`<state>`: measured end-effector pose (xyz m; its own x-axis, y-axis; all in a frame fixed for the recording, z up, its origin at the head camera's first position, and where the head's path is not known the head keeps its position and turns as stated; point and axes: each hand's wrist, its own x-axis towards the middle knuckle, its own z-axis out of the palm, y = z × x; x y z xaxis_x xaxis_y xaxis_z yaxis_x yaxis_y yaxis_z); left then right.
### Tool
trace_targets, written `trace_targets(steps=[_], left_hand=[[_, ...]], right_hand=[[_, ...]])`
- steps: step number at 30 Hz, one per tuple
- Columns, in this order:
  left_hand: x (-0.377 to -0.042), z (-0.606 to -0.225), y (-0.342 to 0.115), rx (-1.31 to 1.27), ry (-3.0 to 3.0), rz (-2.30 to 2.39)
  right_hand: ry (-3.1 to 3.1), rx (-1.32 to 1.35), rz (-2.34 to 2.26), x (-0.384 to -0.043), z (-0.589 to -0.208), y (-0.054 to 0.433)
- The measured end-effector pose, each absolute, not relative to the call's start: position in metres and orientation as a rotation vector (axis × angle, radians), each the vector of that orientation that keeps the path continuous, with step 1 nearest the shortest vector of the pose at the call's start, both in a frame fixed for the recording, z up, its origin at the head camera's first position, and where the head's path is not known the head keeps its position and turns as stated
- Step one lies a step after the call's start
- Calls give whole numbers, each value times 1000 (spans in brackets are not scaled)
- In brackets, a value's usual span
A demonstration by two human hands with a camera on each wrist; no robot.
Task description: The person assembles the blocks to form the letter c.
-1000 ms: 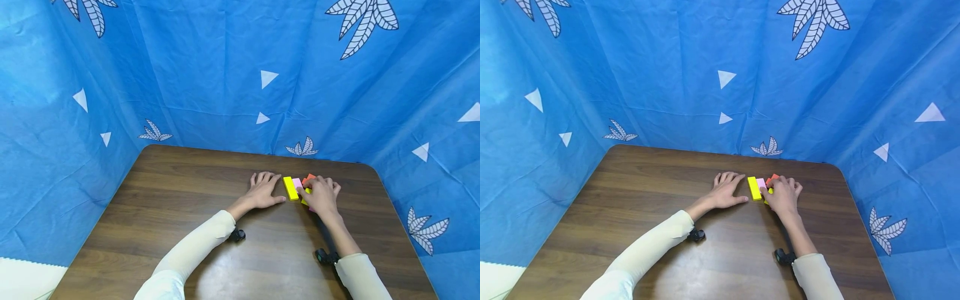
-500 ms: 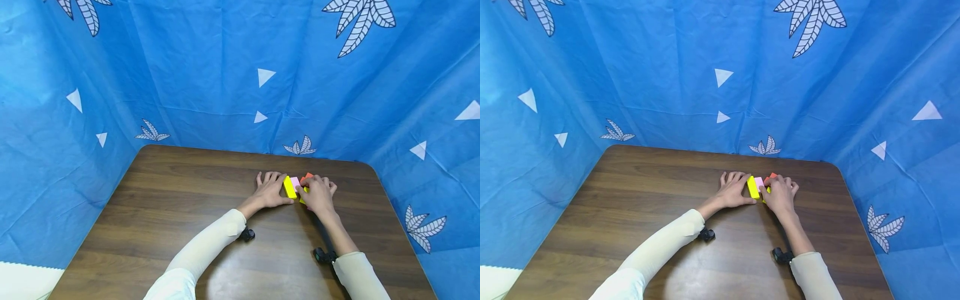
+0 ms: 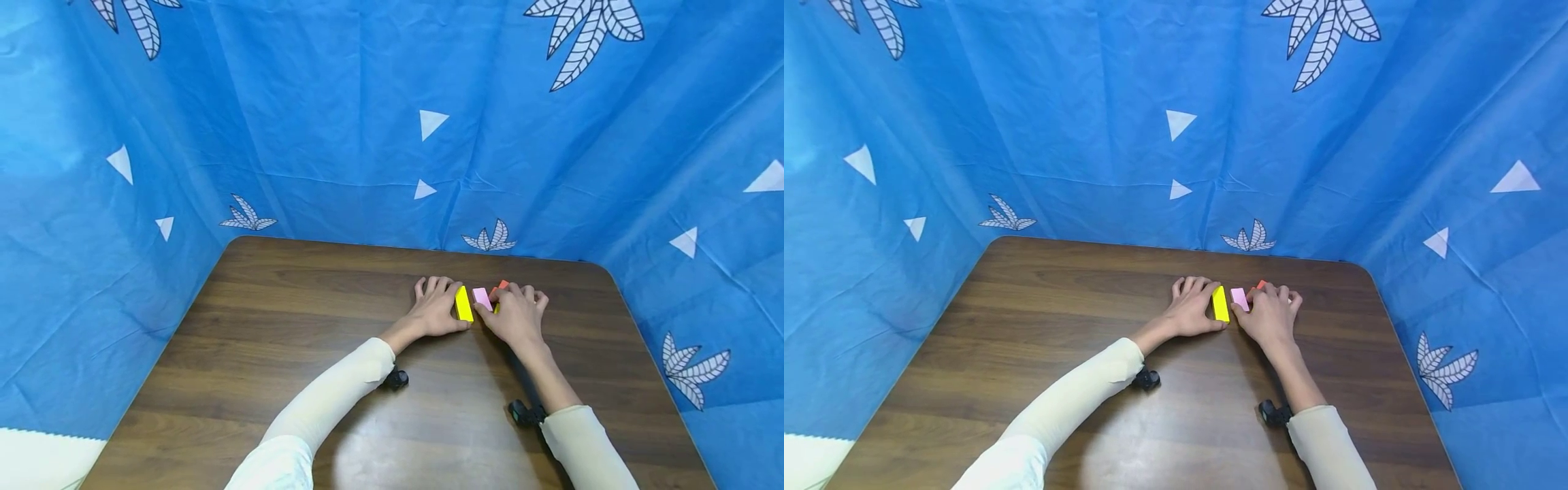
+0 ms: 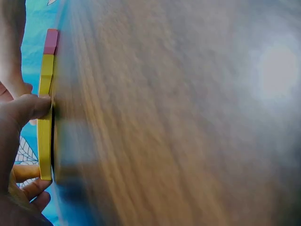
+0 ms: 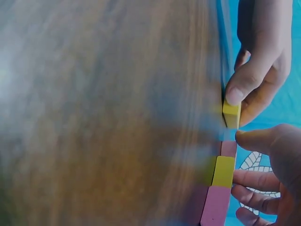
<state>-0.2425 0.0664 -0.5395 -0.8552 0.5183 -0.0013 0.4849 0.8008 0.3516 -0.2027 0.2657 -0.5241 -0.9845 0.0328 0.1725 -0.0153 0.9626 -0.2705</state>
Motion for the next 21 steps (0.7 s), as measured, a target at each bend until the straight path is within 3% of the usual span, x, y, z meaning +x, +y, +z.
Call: trace_targets(steps=[21], left_hand=[[-238, -539, 16, 848, 2882, 602]], right_hand=[[-2896, 25, 434, -204, -523, 260]])
